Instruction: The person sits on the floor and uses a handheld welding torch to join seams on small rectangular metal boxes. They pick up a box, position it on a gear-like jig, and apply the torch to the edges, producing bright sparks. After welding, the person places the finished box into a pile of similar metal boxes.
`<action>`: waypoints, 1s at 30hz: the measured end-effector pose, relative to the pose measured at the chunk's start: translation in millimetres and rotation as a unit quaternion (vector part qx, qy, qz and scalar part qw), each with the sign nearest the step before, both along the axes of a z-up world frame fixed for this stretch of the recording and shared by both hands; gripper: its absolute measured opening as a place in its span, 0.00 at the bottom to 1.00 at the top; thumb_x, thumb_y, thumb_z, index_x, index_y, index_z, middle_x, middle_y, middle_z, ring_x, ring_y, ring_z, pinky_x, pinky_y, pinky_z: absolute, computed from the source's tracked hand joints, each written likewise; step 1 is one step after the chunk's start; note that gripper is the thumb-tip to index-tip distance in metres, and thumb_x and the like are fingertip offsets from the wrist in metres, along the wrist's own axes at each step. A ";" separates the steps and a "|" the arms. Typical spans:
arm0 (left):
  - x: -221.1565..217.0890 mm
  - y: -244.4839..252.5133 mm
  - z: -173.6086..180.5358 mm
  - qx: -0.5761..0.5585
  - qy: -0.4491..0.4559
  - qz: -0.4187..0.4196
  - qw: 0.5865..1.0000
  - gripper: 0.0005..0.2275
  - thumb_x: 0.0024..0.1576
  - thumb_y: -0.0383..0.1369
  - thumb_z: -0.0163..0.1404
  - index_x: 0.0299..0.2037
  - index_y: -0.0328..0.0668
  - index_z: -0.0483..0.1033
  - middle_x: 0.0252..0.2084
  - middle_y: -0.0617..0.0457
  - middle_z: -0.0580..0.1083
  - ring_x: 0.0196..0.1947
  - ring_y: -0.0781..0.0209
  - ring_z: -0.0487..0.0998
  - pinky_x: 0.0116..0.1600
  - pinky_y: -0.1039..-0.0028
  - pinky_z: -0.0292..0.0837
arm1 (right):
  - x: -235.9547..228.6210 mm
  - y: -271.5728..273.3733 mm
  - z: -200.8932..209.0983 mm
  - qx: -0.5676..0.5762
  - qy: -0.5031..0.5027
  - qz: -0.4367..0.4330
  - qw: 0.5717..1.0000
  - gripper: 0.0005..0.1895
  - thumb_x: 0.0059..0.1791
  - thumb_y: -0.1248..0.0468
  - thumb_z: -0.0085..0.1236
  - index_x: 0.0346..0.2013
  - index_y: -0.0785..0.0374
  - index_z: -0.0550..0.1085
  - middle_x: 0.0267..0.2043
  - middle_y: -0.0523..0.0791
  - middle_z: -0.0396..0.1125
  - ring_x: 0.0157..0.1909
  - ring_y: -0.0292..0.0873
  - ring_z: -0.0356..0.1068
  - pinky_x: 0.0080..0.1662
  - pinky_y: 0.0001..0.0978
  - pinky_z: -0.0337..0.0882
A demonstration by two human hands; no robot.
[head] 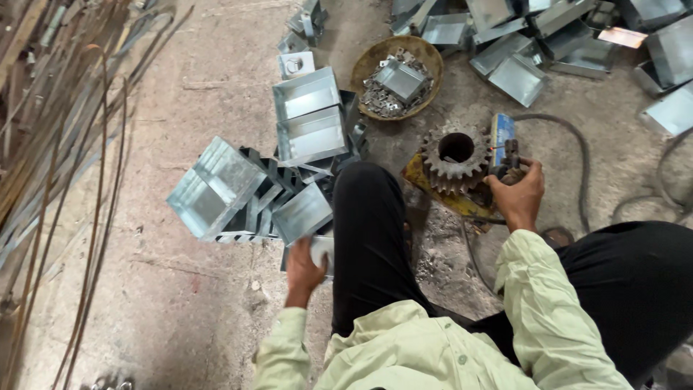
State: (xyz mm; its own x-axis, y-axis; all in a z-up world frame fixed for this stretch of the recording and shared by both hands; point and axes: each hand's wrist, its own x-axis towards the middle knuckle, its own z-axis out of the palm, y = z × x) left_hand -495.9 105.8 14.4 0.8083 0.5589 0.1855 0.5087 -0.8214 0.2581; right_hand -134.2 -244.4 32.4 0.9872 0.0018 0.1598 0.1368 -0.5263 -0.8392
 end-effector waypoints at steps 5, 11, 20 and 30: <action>39.9 33.9 17.7 -0.056 0.187 0.067 0.979 0.18 0.54 0.35 0.53 0.54 0.38 0.73 0.50 0.39 0.76 0.51 0.40 0.75 0.56 0.52 0.70 | 4.1 5.0 -0.1 0.004 -0.019 -0.001 1.000 0.38 0.36 0.58 0.77 0.55 0.67 0.68 0.53 0.57 0.68 0.54 0.58 0.69 0.55 0.48 0.69; 14.4 71.4 -17.3 -0.102 0.086 0.101 0.986 0.13 0.52 0.32 0.52 0.48 0.45 0.78 0.48 0.42 0.78 0.49 0.39 0.78 0.50 0.54 0.74 | -3.3 16.0 10.8 0.049 0.035 -0.039 0.997 0.38 0.33 0.58 0.74 0.54 0.65 0.68 0.50 0.55 0.69 0.51 0.56 0.70 0.54 0.45 0.70; 24.8 42.5 140.3 -0.044 -0.155 0.172 0.972 0.21 0.60 0.47 0.64 0.45 0.32 0.78 0.31 0.48 0.75 0.32 0.55 0.76 0.41 0.65 0.71 | -6.6 17.7 19.4 0.041 0.061 -0.043 0.996 0.38 0.34 0.58 0.74 0.55 0.64 0.67 0.51 0.55 0.67 0.52 0.56 0.69 0.53 0.47 0.70; 319.3 -83.2 196.6 -0.091 0.032 -0.224 0.970 0.29 0.50 0.50 0.64 0.62 0.55 0.73 0.54 0.42 0.73 0.48 0.45 0.79 0.48 0.58 0.77 | 1.2 8.1 23.9 0.087 0.119 -0.132 0.980 0.36 0.39 0.55 0.73 0.56 0.65 0.68 0.46 0.54 0.75 0.47 0.52 0.77 0.51 0.41 0.74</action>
State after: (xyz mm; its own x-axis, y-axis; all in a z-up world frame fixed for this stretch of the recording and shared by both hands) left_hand -176.5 22.6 210.9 0.9841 0.1679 0.0587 0.1311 -0.9076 0.3989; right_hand -133.0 -236.2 56.3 0.9590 -0.2652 -0.0995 -0.1948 -0.3624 -0.9115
